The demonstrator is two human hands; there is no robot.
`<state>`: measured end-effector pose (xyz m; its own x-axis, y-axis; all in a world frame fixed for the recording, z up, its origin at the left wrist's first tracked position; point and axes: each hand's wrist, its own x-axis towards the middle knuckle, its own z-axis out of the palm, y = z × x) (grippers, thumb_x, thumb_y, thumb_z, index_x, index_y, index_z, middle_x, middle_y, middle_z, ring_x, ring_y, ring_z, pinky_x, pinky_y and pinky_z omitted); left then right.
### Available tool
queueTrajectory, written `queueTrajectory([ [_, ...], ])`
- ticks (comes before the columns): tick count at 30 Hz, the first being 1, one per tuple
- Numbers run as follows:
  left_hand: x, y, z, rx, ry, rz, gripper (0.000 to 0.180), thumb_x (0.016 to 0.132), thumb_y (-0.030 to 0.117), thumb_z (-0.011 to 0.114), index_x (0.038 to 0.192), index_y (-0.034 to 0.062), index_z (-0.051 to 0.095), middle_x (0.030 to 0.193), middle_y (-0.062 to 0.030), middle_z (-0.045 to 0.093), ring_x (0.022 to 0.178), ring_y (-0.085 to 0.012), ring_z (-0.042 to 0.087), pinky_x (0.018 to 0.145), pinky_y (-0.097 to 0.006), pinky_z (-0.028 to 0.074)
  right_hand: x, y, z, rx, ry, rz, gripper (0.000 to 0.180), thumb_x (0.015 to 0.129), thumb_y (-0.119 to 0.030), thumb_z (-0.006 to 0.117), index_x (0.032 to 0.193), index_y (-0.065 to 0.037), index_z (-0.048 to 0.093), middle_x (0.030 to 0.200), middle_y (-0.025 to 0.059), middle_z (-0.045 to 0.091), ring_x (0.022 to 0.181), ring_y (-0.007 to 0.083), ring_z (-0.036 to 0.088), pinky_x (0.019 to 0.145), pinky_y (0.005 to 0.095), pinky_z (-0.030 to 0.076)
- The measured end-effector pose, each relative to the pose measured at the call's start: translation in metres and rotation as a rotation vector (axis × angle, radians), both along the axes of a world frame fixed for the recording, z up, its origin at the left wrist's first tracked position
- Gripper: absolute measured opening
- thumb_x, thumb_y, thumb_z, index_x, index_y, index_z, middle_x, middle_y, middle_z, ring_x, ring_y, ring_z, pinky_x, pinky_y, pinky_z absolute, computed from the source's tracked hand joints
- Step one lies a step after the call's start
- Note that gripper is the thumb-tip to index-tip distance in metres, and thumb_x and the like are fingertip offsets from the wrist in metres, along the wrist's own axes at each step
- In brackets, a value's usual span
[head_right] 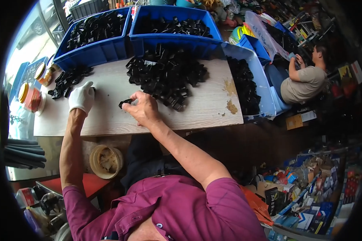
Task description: The worker is assembling small black plastic components by hand at a workbench.
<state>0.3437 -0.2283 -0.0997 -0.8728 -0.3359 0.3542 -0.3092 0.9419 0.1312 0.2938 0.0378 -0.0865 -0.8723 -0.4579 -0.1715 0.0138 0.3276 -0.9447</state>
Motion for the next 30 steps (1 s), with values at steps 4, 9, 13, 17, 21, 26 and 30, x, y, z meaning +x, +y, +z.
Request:
queueTrajectory([
  [4,-0.007,0.006,0.001,0.008,-0.073,-0.107,0.027,0.093,0.017,0.057,0.114,0.0202,0.073,0.087,-0.0209,0.073,0.081,-0.0411,0.071,0.074,-0.052,0.055,-0.004,0.007,0.0,0.02,0.028,0.007,0.042,0.081,-0.024,0.078,0.108,0.006,0.066,0.061,0.0105,0.065,0.042,0.0194,0.061,0.039,0.0334,0.052],
  [9,-0.003,0.005,-0.001,0.013,-0.12,-0.175,0.025,0.091,0.013,0.056,0.106,0.0186,0.076,0.086,-0.0202,0.072,0.081,-0.0401,0.071,0.073,-0.051,0.056,-0.003,0.007,0.002,0.029,0.02,-0.016,0.044,0.081,-0.025,0.078,0.109,0.006,0.066,0.065,0.0125,0.067,0.045,0.0209,0.063,0.041,0.0338,0.054],
  [13,0.002,0.01,0.002,0.129,-0.062,-0.231,0.026,0.09,0.009,0.055,0.105,0.0136,0.076,0.088,-0.0209,0.072,0.084,-0.0421,0.07,0.077,-0.051,0.055,-0.003,0.006,-0.001,0.016,0.013,-0.008,0.045,0.081,-0.026,0.079,0.111,0.006,0.066,0.068,0.0138,0.069,0.046,0.0216,0.064,0.043,0.0345,0.055],
  [17,0.017,0.001,0.009,0.167,-0.123,-0.298,0.03,0.087,0.007,0.053,0.109,0.0061,0.074,0.099,-0.0229,0.072,0.093,-0.0429,0.068,0.084,-0.05,0.054,-0.002,0.001,-0.005,0.005,0.007,0.013,0.045,0.081,-0.027,0.079,0.11,0.006,0.066,0.068,0.0139,0.069,0.047,0.022,0.065,0.043,0.035,0.055],
  [21,0.019,0.024,0.036,0.176,-0.206,-0.296,0.031,0.087,0.011,0.058,0.113,0.0062,0.074,0.104,-0.0234,0.072,0.096,-0.043,0.068,0.088,-0.048,0.054,-0.003,0.004,-0.002,0.006,0.069,-0.044,0.039,0.081,-0.023,0.082,0.105,0.004,0.068,0.057,0.0092,0.063,0.044,0.0185,0.061,0.038,0.0348,0.051],
  [26,0.021,0.031,0.019,0.069,-0.076,-0.276,0.025,0.088,0.02,0.067,0.111,0.011,0.073,0.107,-0.0164,0.069,0.1,-0.0373,0.066,0.089,-0.046,0.054,-0.005,0.005,-0.005,-0.001,-0.012,-0.057,0.038,0.081,-0.021,0.084,0.108,0.002,0.07,0.064,0.0049,0.062,0.047,0.0128,0.058,0.035,0.0311,0.05],
  [30,0.023,0.035,0.002,0.019,0.003,-0.343,0.03,0.086,0.012,0.068,0.116,0.0083,0.072,0.108,-0.0131,0.074,0.097,-0.0362,0.067,0.087,-0.042,0.055,-0.003,0.002,-0.008,-0.023,-0.031,-0.042,0.036,0.082,-0.021,0.084,0.108,0.0,0.07,0.06,0.0026,0.06,0.041,0.0108,0.053,0.033,0.0296,0.046],
])
